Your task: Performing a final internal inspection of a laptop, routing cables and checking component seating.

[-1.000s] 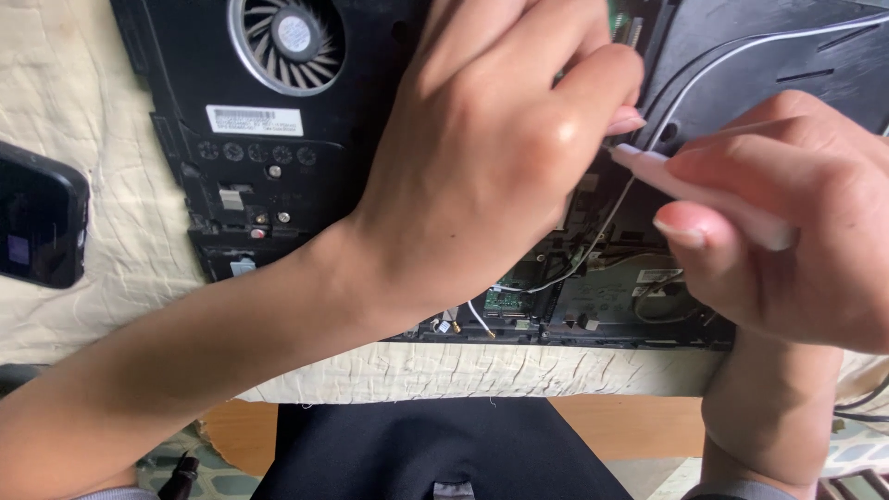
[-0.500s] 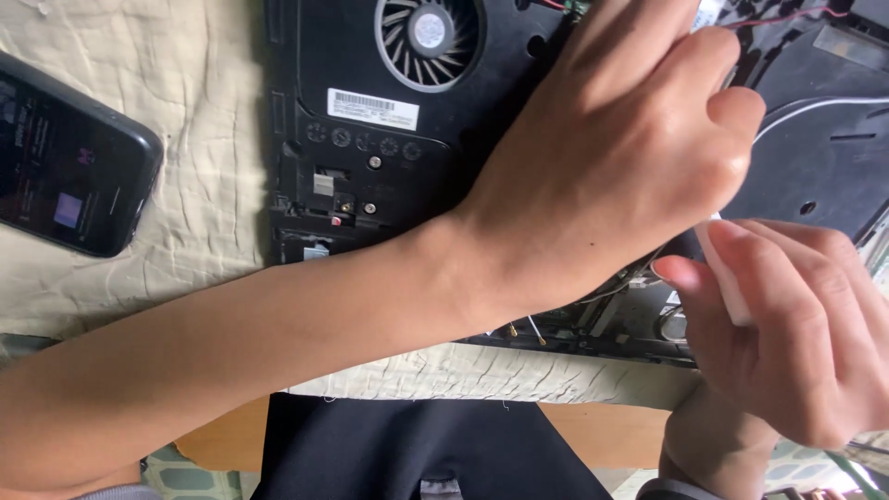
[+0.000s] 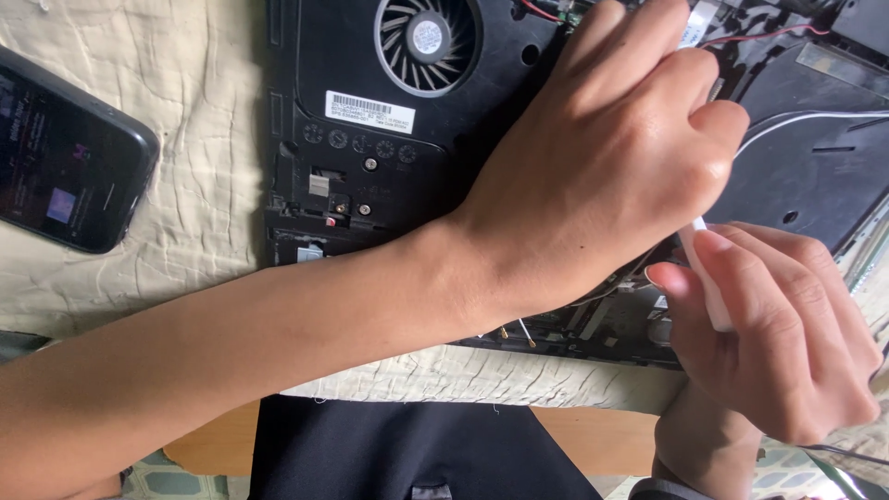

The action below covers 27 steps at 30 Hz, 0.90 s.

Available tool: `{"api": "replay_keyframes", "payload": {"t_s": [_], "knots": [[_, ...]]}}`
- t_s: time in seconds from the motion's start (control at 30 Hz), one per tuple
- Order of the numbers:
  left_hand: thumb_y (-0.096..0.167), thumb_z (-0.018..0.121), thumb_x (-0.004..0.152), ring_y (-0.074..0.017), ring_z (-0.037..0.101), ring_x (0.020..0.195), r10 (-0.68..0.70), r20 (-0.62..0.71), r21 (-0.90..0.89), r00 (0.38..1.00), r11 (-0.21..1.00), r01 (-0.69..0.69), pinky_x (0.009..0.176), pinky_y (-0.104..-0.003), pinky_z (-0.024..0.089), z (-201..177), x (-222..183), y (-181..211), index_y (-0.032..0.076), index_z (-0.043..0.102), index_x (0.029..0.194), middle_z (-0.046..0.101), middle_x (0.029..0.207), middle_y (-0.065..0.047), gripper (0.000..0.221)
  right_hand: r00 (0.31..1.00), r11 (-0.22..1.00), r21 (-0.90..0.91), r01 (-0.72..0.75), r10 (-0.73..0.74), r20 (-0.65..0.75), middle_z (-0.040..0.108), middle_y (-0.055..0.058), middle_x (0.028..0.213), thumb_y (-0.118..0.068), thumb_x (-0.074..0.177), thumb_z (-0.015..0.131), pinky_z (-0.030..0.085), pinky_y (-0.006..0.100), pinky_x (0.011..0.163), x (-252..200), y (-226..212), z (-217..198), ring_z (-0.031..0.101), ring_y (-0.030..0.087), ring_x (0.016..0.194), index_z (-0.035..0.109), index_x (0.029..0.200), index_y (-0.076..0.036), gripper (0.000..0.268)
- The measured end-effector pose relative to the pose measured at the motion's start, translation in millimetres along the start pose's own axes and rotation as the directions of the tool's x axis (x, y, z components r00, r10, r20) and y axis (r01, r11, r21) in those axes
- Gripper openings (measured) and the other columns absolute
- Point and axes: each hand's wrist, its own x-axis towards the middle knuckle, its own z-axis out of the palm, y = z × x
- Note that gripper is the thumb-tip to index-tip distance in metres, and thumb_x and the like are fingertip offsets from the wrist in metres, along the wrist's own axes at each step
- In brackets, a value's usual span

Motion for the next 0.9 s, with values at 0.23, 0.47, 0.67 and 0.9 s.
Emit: {"api": "replay_keyframes", "payload": {"t_s": [0.23, 0.47, 0.67, 0.9], "knots": [[-0.026, 0.065, 0.082, -0.0341, 0.048, 0.087, -0.003, 0.024, 0.0, 1.0, 1.0, 0.003, 0.082, -0.047, 0.044, -5, 0, -1, -0.001, 0.054, 0.069, 0.048, 0.074, -0.013, 0.03, 0.994, 0.999, -0.026, 0.028, -0.03, -0.102, 0.066, 0.039, 0.082, 0.0, 0.106, 0.069, 0.054, 0.055, 0.058, -2, 1, 8, 0.067, 0.052, 0.068, 0.065, 0.101, 0.027, 0.028], [-0.018, 0.065, 0.085, -0.0322, 0.047, 0.09, -0.012, 0.046, 0.044, 0.999, 0.999, 0.01, 0.077, -0.044, 0.041, -7, 2, 1, 0.003, 0.056, 0.071, 0.05, 0.081, -0.012, 0.027, 0.996, 1.0, -0.014, -0.015, 0.014, -0.087, 0.066, 0.039, 0.082, 0.001, 0.105, 0.068, 0.054, 0.054, 0.062, 4, -4, 7, 0.066, 0.05, 0.069, 0.064, 0.099, 0.026, 0.027], [-0.009, 0.074, 0.09, -0.0285, 0.052, 0.09, 0.061, 0.169, 0.15, 0.984, 0.985, -0.087, 0.08, -0.039, 0.042, -15, 9, -1, 0.009, 0.064, 0.08, 0.057, 0.089, -0.008, 0.023, 0.997, 0.997, -0.026, -0.072, 0.071, -0.044, 0.068, 0.035, 0.086, 0.002, 0.104, 0.068, 0.058, 0.052, 0.065, 15, -11, 0, 0.068, 0.047, 0.073, 0.065, 0.102, 0.024, 0.023], [-0.001, 0.075, 0.106, -0.0235, 0.056, 0.099, 0.054, 0.231, 0.407, 0.971, 0.901, -0.147, 0.087, -0.033, 0.049, -51, 35, 7, 0.012, 0.064, 0.095, 0.059, 0.108, -0.005, 0.02, 0.994, 0.994, -0.012, -0.105, 0.105, -0.036, 0.068, 0.031, 0.084, 0.001, 0.102, 0.069, 0.055, 0.045, 0.062, 22, -12, -3, 0.067, 0.044, 0.071, 0.065, 0.101, 0.022, 0.021]]}}
